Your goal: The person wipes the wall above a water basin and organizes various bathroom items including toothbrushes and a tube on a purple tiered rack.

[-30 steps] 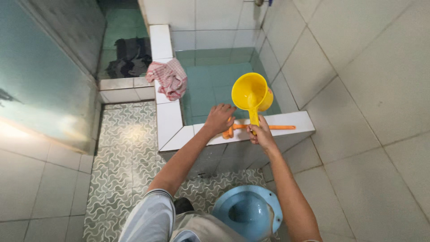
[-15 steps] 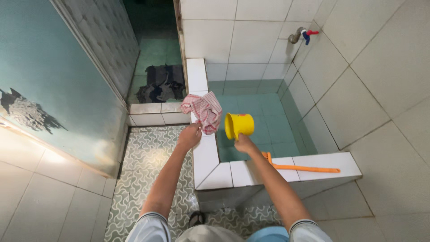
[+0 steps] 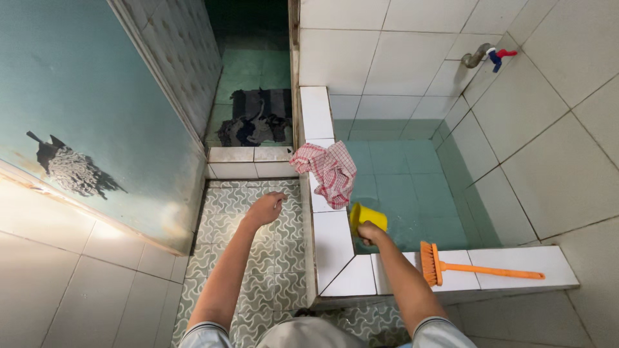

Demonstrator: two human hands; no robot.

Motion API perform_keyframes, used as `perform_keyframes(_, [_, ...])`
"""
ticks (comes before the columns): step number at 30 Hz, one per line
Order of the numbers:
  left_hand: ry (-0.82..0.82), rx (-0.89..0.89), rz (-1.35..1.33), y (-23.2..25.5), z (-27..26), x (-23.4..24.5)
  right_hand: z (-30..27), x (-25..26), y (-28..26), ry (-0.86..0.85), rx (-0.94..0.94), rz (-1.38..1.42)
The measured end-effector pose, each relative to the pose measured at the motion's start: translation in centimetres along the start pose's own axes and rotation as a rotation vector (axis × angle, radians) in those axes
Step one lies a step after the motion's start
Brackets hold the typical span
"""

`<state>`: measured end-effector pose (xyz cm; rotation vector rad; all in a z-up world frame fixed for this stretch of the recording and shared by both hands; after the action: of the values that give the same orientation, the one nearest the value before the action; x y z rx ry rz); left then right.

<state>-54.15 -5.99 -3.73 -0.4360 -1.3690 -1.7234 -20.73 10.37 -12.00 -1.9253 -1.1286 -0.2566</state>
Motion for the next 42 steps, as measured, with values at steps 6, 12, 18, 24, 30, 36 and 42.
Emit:
perform_keyframes(6, [-0.081, 0.017, -0.027, 1.7, 0.5, -1.7, -1.3, 1.0, 1.1, -0.014, -0.107, 1.11])
perform_keyframes(12, [0.026, -0.136, -0.371, 4.1, 2.9, -11.2, -6.1, 0.0, 2.3, 0.191, -0.017, 1.321])
perform_keyframes(18, [-0.636, 0.236, -0.6, 10.7, 2.0, -18.8, -13.1, 0.9, 0.7, 0.234, 0.217, 1.093])
perform_keyframes(24, [-0.392, 0.579, -0.911, 18.8, -1.4, -18.9, -17.7, 1.7, 1.8, 0.246, 0.406, 0.91])
perform_keyframes(30, [-0.146, 0.829, -1.069, 23.3, -6.7, -17.4, -22.7, 2.1, 5.3, 0.34, 0.536, 0.655])
perform_keyframes(36, [-0.031, 0.717, -0.931, 28.8, -13.4, -17.2, -24.8, 1.9, 9.8, 0.516, 0.815, 0.351])
perform_keyframes(42, [0.055, 0.774, -0.943, 29.2, -15.9, -19.1, -26.7, 0.9, 12.1, 0.509, 0.82, 0.296])
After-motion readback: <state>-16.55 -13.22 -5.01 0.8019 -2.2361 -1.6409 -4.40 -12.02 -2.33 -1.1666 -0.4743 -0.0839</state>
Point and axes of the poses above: each hand's wrist, its own z-axis towards the middle knuckle, its own x-axis out of the back of the hand, y = z × x, the point moved 3 cm from there along z, towards the middle knuckle, and after that the axes turned 11 degrees about y, right-handed, at the moved point
